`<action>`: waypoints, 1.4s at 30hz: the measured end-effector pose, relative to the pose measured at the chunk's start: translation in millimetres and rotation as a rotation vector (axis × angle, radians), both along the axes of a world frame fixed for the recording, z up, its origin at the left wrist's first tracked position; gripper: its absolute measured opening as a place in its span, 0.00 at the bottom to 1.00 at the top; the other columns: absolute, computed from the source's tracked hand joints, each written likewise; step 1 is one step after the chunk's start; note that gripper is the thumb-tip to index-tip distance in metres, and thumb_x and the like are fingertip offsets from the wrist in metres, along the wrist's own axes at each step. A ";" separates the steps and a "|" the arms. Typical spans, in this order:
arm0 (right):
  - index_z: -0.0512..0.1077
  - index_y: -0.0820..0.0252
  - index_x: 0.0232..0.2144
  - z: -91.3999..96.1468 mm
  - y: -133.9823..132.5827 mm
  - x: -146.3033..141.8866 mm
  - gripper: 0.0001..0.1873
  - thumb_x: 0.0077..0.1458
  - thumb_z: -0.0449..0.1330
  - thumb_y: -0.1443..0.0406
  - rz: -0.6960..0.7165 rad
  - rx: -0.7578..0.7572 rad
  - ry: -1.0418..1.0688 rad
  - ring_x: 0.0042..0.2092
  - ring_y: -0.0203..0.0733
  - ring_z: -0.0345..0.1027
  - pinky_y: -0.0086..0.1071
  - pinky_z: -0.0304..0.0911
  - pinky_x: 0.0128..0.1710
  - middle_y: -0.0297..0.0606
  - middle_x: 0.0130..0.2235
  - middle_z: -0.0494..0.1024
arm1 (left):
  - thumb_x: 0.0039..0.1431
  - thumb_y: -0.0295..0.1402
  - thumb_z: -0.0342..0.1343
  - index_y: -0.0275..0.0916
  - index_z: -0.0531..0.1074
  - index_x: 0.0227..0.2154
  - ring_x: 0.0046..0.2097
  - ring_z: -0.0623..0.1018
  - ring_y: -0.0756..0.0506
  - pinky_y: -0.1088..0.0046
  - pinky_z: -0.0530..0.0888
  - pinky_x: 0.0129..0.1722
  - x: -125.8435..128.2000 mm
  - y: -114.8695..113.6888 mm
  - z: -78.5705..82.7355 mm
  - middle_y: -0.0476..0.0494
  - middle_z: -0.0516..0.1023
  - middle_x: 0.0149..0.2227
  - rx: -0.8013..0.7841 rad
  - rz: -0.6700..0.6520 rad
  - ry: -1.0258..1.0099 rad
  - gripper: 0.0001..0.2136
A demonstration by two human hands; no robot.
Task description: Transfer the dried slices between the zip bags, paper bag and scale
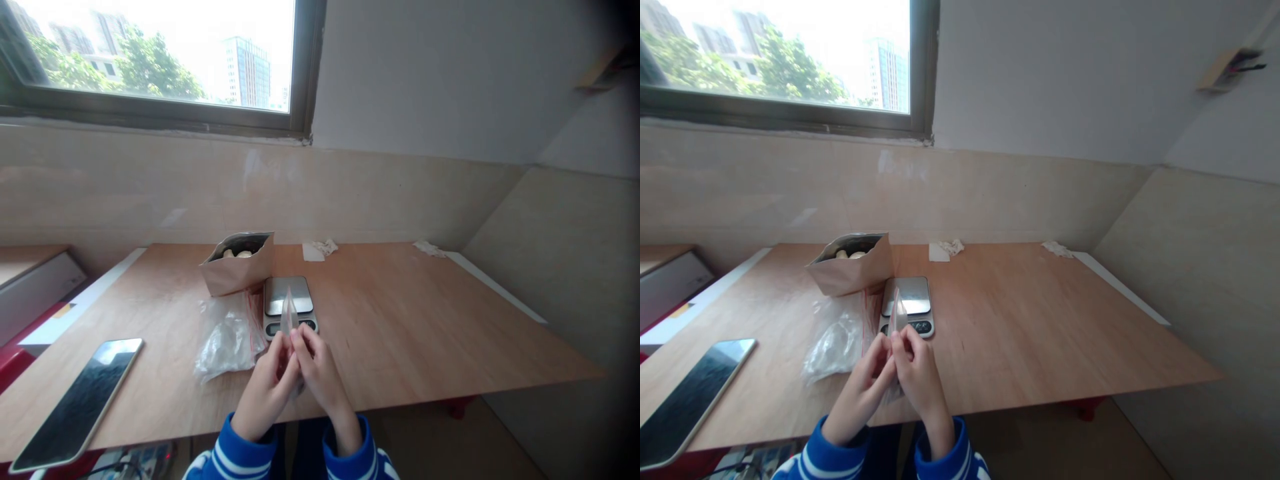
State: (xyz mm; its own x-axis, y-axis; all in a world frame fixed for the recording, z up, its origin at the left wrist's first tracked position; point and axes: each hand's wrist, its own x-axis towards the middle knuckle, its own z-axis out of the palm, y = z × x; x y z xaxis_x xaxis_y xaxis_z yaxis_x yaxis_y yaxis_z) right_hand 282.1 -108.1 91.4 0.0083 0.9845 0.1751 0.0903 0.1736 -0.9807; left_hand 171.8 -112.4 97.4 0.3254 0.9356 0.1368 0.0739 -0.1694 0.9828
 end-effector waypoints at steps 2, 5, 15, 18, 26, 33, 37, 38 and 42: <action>0.58 0.57 0.23 -0.5 -0.5 1.6 0.17 0.60 0.47 0.56 0.009 0.008 -0.024 0.25 0.33 0.59 0.26 0.54 0.26 0.28 0.22 0.62 | 0.57 0.41 0.51 0.39 0.64 0.35 0.31 0.69 0.50 0.76 0.67 0.31 -3.5 0.0 0.3 0.49 0.68 0.29 0.002 -0.035 0.007 0.10; 0.58 0.57 0.23 -2.0 -1.1 2.7 0.16 0.61 0.45 0.58 0.000 0.021 -0.077 0.23 0.33 0.57 0.26 0.51 0.24 0.27 0.20 0.61 | 0.56 0.42 0.53 0.39 0.64 0.33 0.27 0.67 0.51 0.77 0.65 0.26 -7.9 2.0 -2.5 0.50 0.67 0.26 -0.047 -0.074 -0.011 0.12; 0.59 0.57 0.23 -1.5 -0.6 0.7 0.14 0.60 0.47 0.60 0.082 0.082 -0.191 0.24 0.33 0.59 0.25 0.50 0.24 0.28 0.21 0.63 | 0.57 0.49 0.48 0.39 0.62 0.24 0.15 0.58 0.55 0.79 0.54 0.14 -2.1 9.2 -11.4 0.57 0.57 0.14 -0.160 0.100 -0.078 0.18; 0.58 0.57 0.22 -3.9 0.5 2.0 0.15 0.60 0.46 0.60 0.074 0.087 -0.174 0.23 0.33 0.58 0.25 0.49 0.23 0.27 0.20 0.62 | 0.58 0.49 0.48 0.39 0.60 0.22 0.16 0.59 0.55 0.79 0.55 0.15 -3.5 9.2 -9.8 0.57 0.58 0.15 -0.156 0.090 -0.101 0.19; 0.53 0.57 0.19 -8.8 -0.6 -9.3 0.17 0.58 0.47 0.60 -0.022 0.090 -0.062 0.21 0.31 0.50 0.25 0.45 0.21 0.26 0.18 0.55 | 0.53 0.52 0.52 0.38 0.61 0.21 0.16 0.56 0.56 0.80 0.53 0.14 -0.3 8.7 -7.3 0.58 0.54 0.16 -0.179 0.117 -0.142 0.20; 0.52 0.55 0.22 -16.2 6.2 9.1 0.20 0.56 0.48 0.50 -0.408 -0.030 0.376 0.22 0.31 0.47 0.25 0.49 0.20 0.25 0.20 0.53 | 0.52 0.49 0.54 0.40 0.57 0.20 0.17 0.52 0.56 0.80 0.51 0.15 -18.5 15.4 -7.6 0.59 0.49 0.15 -0.186 0.443 -0.352 0.19; 0.55 0.56 0.22 -16.8 7.6 21.6 0.20 0.54 0.49 0.49 -0.457 -0.013 0.372 0.24 0.33 0.53 0.27 0.55 0.23 0.28 0.21 0.57 | 0.54 0.47 0.53 0.40 0.57 0.17 0.18 0.54 0.55 0.78 0.54 0.17 -31.1 17.0 -7.3 0.57 0.51 0.14 -0.130 0.374 -0.263 0.20; 0.55 0.56 0.22 -15.4 7.0 21.5 0.20 0.54 0.49 0.49 -0.465 -0.005 0.373 0.24 0.33 0.54 0.27 0.56 0.24 0.29 0.22 0.59 | 0.55 0.47 0.52 0.39 0.57 0.16 0.18 0.55 0.54 0.78 0.55 0.17 -32.4 16.3 -7.4 0.56 0.52 0.14 -0.116 0.360 -0.242 0.20; 0.53 0.56 0.20 -3.3 2.5 14.8 0.20 0.53 0.49 0.49 -0.512 -0.001 0.470 0.23 0.32 0.53 0.27 0.55 0.23 0.28 0.20 0.57 | 0.57 0.47 0.49 0.38 0.61 0.14 0.19 0.60 0.54 0.78 0.58 0.18 -30.6 14.7 -9.0 0.52 0.59 0.15 -0.097 0.278 -0.197 0.22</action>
